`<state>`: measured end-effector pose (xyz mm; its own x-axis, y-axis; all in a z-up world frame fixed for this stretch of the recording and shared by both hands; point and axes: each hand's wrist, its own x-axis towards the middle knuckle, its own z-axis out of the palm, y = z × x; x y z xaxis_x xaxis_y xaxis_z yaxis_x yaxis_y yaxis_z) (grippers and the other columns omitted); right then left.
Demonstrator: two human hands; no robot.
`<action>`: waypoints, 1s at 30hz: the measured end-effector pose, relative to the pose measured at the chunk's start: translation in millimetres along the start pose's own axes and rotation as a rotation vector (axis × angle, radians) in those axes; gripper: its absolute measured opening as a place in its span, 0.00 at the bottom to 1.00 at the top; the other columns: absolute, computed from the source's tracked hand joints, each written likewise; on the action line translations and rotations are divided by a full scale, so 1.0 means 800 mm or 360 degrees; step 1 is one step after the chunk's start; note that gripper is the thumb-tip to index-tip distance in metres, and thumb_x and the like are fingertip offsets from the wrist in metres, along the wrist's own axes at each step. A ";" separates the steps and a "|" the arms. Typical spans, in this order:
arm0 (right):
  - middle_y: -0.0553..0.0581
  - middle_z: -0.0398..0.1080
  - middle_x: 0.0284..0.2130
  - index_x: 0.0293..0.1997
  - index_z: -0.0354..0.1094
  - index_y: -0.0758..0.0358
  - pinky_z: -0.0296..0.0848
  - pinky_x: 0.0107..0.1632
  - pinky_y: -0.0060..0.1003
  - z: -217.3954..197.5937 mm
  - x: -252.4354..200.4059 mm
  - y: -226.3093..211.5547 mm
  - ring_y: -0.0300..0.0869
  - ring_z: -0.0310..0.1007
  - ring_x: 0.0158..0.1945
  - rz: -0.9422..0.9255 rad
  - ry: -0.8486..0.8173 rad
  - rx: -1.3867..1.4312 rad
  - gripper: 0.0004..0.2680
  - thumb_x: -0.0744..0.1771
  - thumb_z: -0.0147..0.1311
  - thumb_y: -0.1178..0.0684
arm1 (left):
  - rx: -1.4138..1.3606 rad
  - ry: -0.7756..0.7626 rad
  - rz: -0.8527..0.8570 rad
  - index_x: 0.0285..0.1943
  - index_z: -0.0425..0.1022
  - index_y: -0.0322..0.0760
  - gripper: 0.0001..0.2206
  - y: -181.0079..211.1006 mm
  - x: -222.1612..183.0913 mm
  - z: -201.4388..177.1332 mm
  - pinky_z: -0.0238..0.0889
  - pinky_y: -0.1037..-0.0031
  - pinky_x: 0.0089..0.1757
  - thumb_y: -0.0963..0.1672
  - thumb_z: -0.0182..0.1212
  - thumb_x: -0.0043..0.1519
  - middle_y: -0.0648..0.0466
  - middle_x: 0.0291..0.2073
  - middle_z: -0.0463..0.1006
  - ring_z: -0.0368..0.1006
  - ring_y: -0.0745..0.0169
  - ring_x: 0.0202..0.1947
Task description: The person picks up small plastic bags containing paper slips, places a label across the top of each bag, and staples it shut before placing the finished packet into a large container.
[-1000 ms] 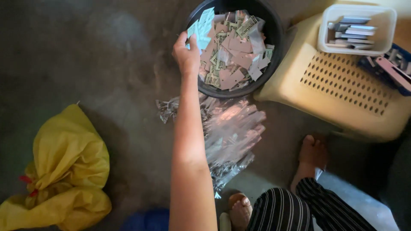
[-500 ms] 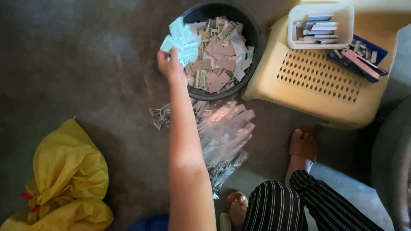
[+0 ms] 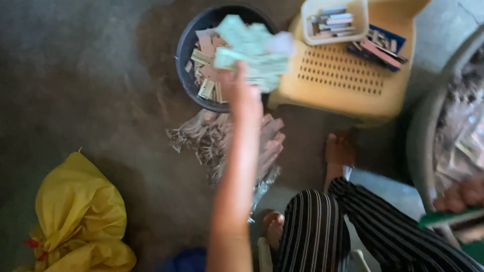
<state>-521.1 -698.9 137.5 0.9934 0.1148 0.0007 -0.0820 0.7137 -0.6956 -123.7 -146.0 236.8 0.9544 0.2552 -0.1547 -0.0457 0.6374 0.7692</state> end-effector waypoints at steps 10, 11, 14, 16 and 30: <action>0.60 0.64 0.35 0.45 0.60 0.63 0.68 0.59 0.59 0.426 0.117 -0.036 0.53 0.69 0.51 0.0019 0.0833 -0.0104 0.08 0.69 0.59 0.62 | 0.1073 0.0442 0.0366 0.53 0.64 0.27 0.14 -0.269 -0.058 0.049 0.70 0.58 0.45 0.43 0.59 0.66 0.38 0.45 0.76 0.76 0.45 0.44; 0.60 0.64 0.35 0.45 0.60 0.63 0.68 0.59 0.59 0.435 0.119 -0.039 0.53 0.69 0.51 0.0020 0.0841 -0.0107 0.08 0.69 0.59 0.62 | 0.1074 0.0440 0.0357 0.53 0.64 0.27 0.14 -0.255 -0.065 0.063 0.70 0.58 0.45 0.43 0.59 0.66 0.38 0.45 0.76 0.76 0.45 0.44; 0.60 0.64 0.37 0.44 0.60 0.64 0.67 0.60 0.54 0.458 0.129 -0.045 0.51 0.67 0.49 0.0054 0.0895 -0.0098 0.07 0.69 0.58 0.63 | 0.1219 0.0543 0.0173 0.51 0.64 0.25 0.14 -0.214 -0.070 0.091 0.69 0.56 0.45 0.44 0.58 0.64 0.36 0.41 0.77 0.76 0.40 0.41; 0.62 0.65 0.37 0.43 0.60 0.66 0.68 0.59 0.53 0.472 0.135 -0.050 0.51 0.67 0.49 0.0032 0.0871 -0.0209 0.07 0.69 0.57 0.64 | 0.1330 0.0504 0.0070 0.48 0.70 0.24 0.14 -0.199 -0.066 0.095 0.70 0.57 0.44 0.44 0.62 0.63 0.37 0.38 0.78 0.77 0.41 0.38; 0.55 0.74 0.37 0.46 0.71 0.68 0.73 0.46 0.34 0.515 0.170 -0.028 0.41 0.75 0.40 -0.0146 0.0649 -0.1671 0.05 0.69 0.63 0.62 | 0.0966 -0.1029 -0.0125 0.50 0.76 0.35 0.06 0.059 -0.197 0.036 0.72 0.72 0.37 0.39 0.63 0.67 0.50 0.37 0.80 0.77 0.62 0.36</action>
<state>-417.1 -414.1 449.2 0.9599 -0.2796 -0.0182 -0.0906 -0.2483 -0.9644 -267.6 -176.8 315.6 0.9364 -0.3505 0.0184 0.0156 0.0939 0.9955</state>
